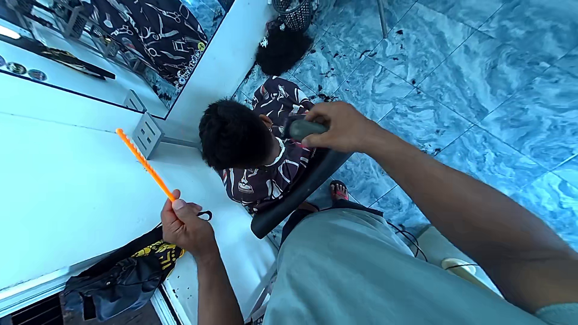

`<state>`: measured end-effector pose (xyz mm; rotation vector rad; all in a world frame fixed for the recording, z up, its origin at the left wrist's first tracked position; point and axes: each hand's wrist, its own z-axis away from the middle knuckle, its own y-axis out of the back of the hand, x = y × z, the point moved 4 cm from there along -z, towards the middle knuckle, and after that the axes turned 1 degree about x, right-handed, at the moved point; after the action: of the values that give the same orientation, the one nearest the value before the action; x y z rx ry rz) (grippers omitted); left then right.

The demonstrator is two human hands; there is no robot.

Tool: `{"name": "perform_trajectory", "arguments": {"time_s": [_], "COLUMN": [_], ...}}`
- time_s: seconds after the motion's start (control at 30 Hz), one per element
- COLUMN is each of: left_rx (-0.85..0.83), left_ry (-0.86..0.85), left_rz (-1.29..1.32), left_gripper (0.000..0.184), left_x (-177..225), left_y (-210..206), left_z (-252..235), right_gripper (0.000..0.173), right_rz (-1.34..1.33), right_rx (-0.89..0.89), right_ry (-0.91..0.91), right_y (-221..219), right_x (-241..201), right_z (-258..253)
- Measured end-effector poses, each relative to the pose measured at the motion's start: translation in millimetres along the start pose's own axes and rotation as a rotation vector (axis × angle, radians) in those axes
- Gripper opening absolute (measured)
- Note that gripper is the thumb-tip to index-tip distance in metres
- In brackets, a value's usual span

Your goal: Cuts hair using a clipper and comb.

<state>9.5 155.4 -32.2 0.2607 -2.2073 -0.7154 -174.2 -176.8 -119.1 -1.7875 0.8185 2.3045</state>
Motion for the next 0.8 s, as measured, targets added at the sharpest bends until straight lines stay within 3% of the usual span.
{"name": "perform_trajectory", "arguments": {"time_s": [0.07,0.13,0.23,0.3,0.37,0.43,0.53,0.6,0.63,0.7,0.8], "left_rx": [-0.26,-0.483,-0.503,-0.475,-0.437,-0.378,0.029,0.246,0.227,0.011,-0.292], "left_ry": [-0.075,-0.225,-0.438,-0.462,-0.359,-0.084,0.305,0.325,0.299,0.217,-0.014], "left_rz": [-0.079,-0.221,-0.327,-0.353,-0.325,-0.22,0.135,0.214,0.153,-0.058,-0.264], "left_gripper": [0.044,0.045,0.038,0.039,0.041,0.041,0.038,0.039,0.04,0.048,0.045], "left_x": [5,9,3,-4,-12,-27,-46,-33,-19,11,16], "left_y": [-15,-45,-82,-83,-76,-60,-29,-19,-22,-43,-101], "left_z": [19,53,69,52,25,-2,-17,-8,7,50,108], "right_gripper": [0.045,0.045,0.044,0.044,0.043,0.041,0.038,0.04,0.041,0.041,0.04], "right_rz": [-0.339,-0.585,-0.716,-0.714,-0.684,-0.697,-0.717,-0.719,-0.714,-0.693,-0.612], "right_rx": [0.114,0.212,0.284,0.323,0.357,0.391,0.41,0.407,0.388,0.308,0.11], "right_ry": [-0.16,-0.334,-0.454,-0.494,-0.54,-0.572,-0.57,-0.545,-0.522,-0.465,-0.341], "right_y": [9,10,8,9,18,26,37,44,46,48,42], "right_x": [29,54,79,89,92,94,99,99,99,96,75], "right_z": [14,29,48,67,80,86,83,66,53,24,-12]}}
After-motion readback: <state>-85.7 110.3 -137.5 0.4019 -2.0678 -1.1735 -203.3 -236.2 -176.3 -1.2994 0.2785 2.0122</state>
